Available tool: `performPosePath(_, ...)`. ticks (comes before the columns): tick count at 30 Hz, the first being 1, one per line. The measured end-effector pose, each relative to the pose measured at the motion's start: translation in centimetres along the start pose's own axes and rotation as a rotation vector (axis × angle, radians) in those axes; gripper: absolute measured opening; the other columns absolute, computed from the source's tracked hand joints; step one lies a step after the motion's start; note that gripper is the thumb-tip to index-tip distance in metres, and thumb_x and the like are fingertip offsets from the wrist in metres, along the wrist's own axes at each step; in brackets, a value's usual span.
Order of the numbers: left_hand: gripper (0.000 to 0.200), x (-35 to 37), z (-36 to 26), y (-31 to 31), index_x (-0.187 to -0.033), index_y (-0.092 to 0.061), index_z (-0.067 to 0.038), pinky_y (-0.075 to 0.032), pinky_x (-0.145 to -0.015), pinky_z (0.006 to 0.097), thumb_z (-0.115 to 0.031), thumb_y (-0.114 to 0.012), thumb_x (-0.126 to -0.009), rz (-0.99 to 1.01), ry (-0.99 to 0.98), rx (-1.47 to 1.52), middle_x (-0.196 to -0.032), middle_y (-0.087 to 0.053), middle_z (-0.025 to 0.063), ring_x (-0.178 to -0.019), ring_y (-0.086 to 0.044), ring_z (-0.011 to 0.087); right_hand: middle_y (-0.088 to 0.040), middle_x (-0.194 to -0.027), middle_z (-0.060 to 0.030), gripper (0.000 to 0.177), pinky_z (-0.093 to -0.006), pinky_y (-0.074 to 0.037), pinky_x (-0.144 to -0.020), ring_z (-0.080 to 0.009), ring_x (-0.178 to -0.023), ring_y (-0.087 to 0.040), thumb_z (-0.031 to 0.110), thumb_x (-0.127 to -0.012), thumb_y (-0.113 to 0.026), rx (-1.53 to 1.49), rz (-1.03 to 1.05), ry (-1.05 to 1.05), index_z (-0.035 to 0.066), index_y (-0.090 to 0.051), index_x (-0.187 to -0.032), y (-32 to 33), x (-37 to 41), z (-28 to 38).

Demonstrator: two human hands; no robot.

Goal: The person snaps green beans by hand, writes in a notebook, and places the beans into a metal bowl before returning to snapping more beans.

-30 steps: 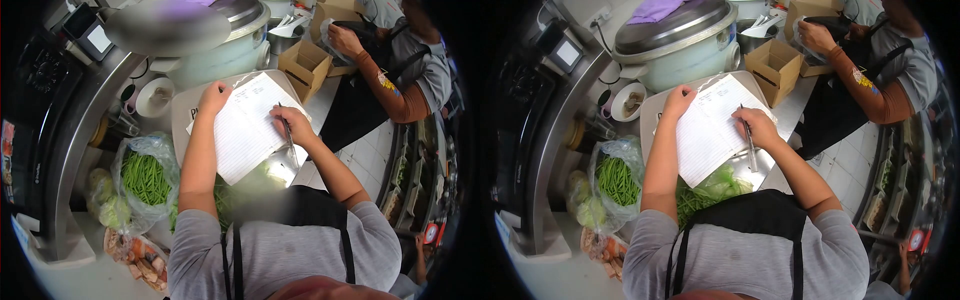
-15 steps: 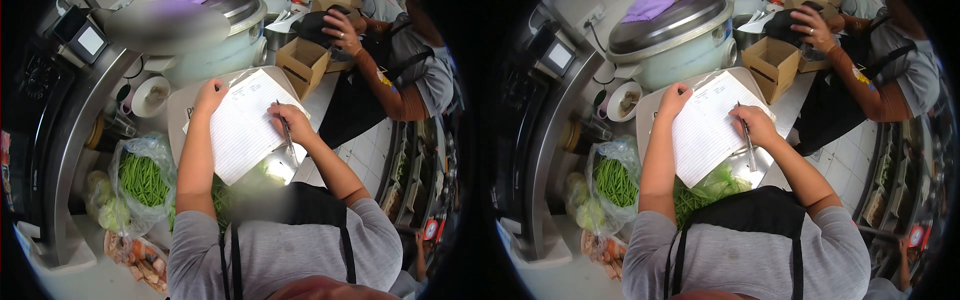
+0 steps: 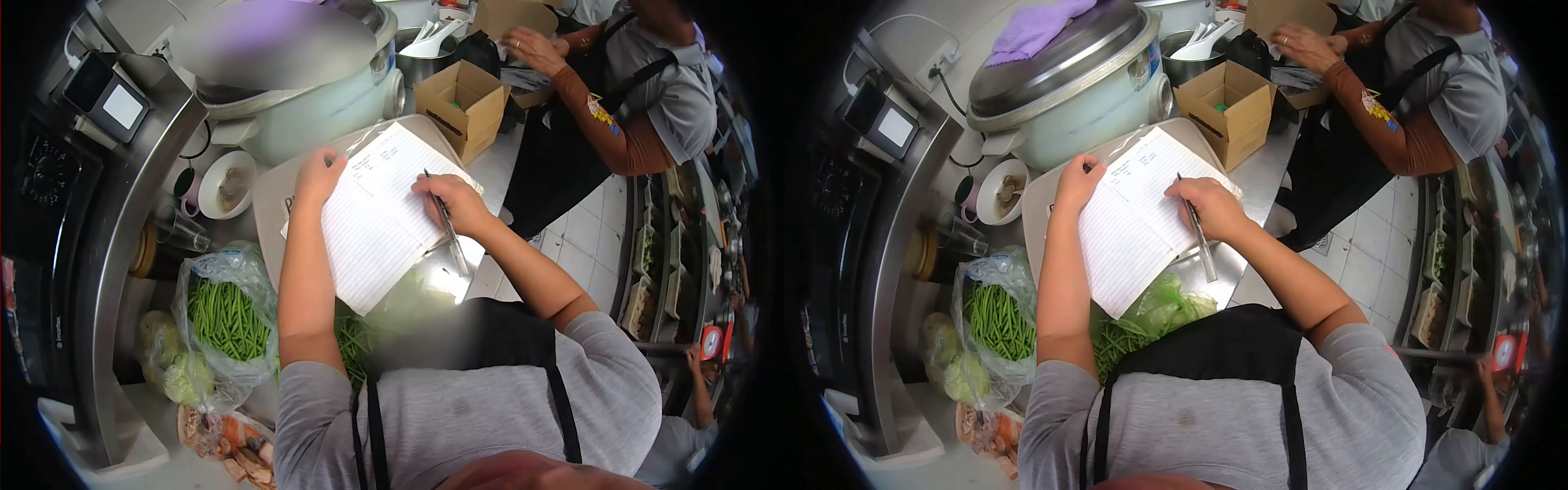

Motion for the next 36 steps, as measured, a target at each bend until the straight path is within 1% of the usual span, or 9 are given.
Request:
performPosePath(4, 0.030, 0.0, -0.2, 0.1, -0.088, -0.056, 0.001, -0.043, -0.065, 0.0296, -0.022, -0.062, -0.071, -0.014, -0.017, 0.001, -0.076, -0.058, 0.0123, -0.070, -0.054, 0.0196, -0.057, -0.068, -0.0084, 0.029, -0.0356, -0.042, -0.068, -0.0276, -0.069, -0.054, 0.002, -0.061, -0.056, -0.007, 0.095, -0.076, 0.007, -0.055, -0.089, -0.7, 0.3, -1.2)
performPosePath(7, 0.030, 0.2, -0.5, 0.3, -0.088, -0.056, 0.001, -0.043, -0.065, 0.0298, -0.023, -0.061, -0.071, -0.008, -0.003, -0.005, -0.077, -0.059, 0.0128, -0.070, -0.055, 0.0201, -0.058, -0.072, -0.0097, 0.029, -0.0368, -0.042, -0.070, -0.0294, -0.071, -0.054, 0.002, -0.061, -0.055, 0.063, 0.000, 0.037, 0.006, -0.055, -0.090, -0.2, 0.4, -0.3)
performPosePath(9, 0.030, 0.1, -0.5, 0.4, -0.087, -0.056, 0.001, -0.043, -0.065, 0.0298, -0.023, -0.061, -0.071, -0.015, 0.000, -0.014, -0.077, -0.059, 0.0128, -0.071, -0.055, 0.0202, -0.051, -0.053, -0.0042, 0.022, -0.0324, -0.041, -0.062, -0.0242, -0.053, -0.051, 0.002, -0.065, -0.053, 0.156, -0.172, 0.216, 0.006, -0.052, -0.087, 0.8, 0.3, 1.4)
performPosePath(11, 0.029, 0.2, -0.4, 0.4, -0.086, -0.057, 0.001, -0.043, -0.065, 0.0297, -0.023, -0.061, -0.071, -0.032, -0.001, -0.030, -0.076, -0.059, 0.0123, -0.070, -0.055, 0.0199, -0.048, -0.045, -0.0016, 0.019, -0.0304, -0.041, -0.057, -0.0216, -0.045, -0.049, 0.002, -0.067, -0.052, 0.137, -0.204, 0.269, 0.006, -0.051, -0.086, 1.1, 0.5, 1.8)
performPosePath(13, 0.028, -0.1, -0.1, 0.1, -0.084, -0.058, 0.000, -0.043, -0.066, 0.0299, -0.024, -0.059, -0.071, -0.047, 0.008, -0.050, -0.075, -0.059, 0.0118, -0.070, -0.056, 0.0204, -0.048, -0.046, -0.0019, 0.018, -0.0308, -0.040, -0.056, -0.0215, -0.045, -0.049, 0.002, -0.067, -0.052, 0.000, -0.093, 0.197, 0.006, -0.052, -0.085, 0.6, 0.2, 1.2)
performPosePath(16, 0.029, 0.2, 0.1, 0.2, -0.087, -0.058, -0.003, -0.043, -0.070, 0.0337, -0.029, -0.056, -0.073, -0.031, 0.051, -0.094, -0.081, -0.060, 0.0125, -0.077, -0.056, 0.0257, -0.058, -0.074, -0.0107, 0.029, -0.0368, -0.042, -0.069, -0.0301, -0.072, -0.054, 0.001, -0.061, -0.055, 0.018, 0.019, -0.011, 0.006, -0.055, -0.089, 0.3, 0.3, 0.0)
performPosePath(29, 0.029, 0.6, -0.5, 0.5, -0.087, -0.059, -0.006, -0.043, -0.070, 0.0350, -0.031, -0.054, -0.074, -0.019, 0.060, -0.091, -0.084, -0.060, 0.0131, -0.080, -0.056, 0.0280, -0.057, -0.073, -0.0108, 0.028, -0.0364, -0.041, -0.070, -0.0297, -0.071, -0.054, 0.001, -0.060, -0.055, 0.050, -0.022, 0.034, 0.005, -0.055, -0.088, 0.3, 0.4, 0.2)
performPosePath(32, 0.025, 0.3, -0.3, 0.6, -0.083, -0.058, -0.003, -0.043, -0.064, 0.0304, -0.026, -0.058, -0.071, -0.068, 0.013, -0.054, -0.072, -0.058, 0.0109, -0.067, -0.055, 0.0216, -0.057, -0.072, -0.0102, 0.028, -0.0361, -0.041, -0.070, -0.0293, -0.071, -0.054, 0.002, -0.061, -0.055, 0.044, -0.007, 0.027, 0.005, -0.055, -0.088, 0.1, 0.4, 0.0)
performPosePath(36, 0.025, -0.1, 0.4, 0.5, -0.083, -0.058, -0.003, -0.042, -0.062, 0.0296, -0.025, -0.059, -0.071, -0.072, 0.004, -0.040, -0.071, -0.058, 0.0102, -0.065, -0.054, 0.0198, -0.056, -0.064, -0.0061, 0.026, -0.0344, -0.041, -0.068, -0.0261, -0.067, -0.054, 0.003, -0.062, -0.055, 0.065, -0.029, 0.078, 0.005, -0.055, -0.088, 0.2, 0.3, 0.6)
Point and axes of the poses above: each hand's wrist, its own x-axis away from the middle knuckle, its own y-axis out of the back of the hand, z = x × y, the point moved 10 cm from there along -x, towards the middle knuckle
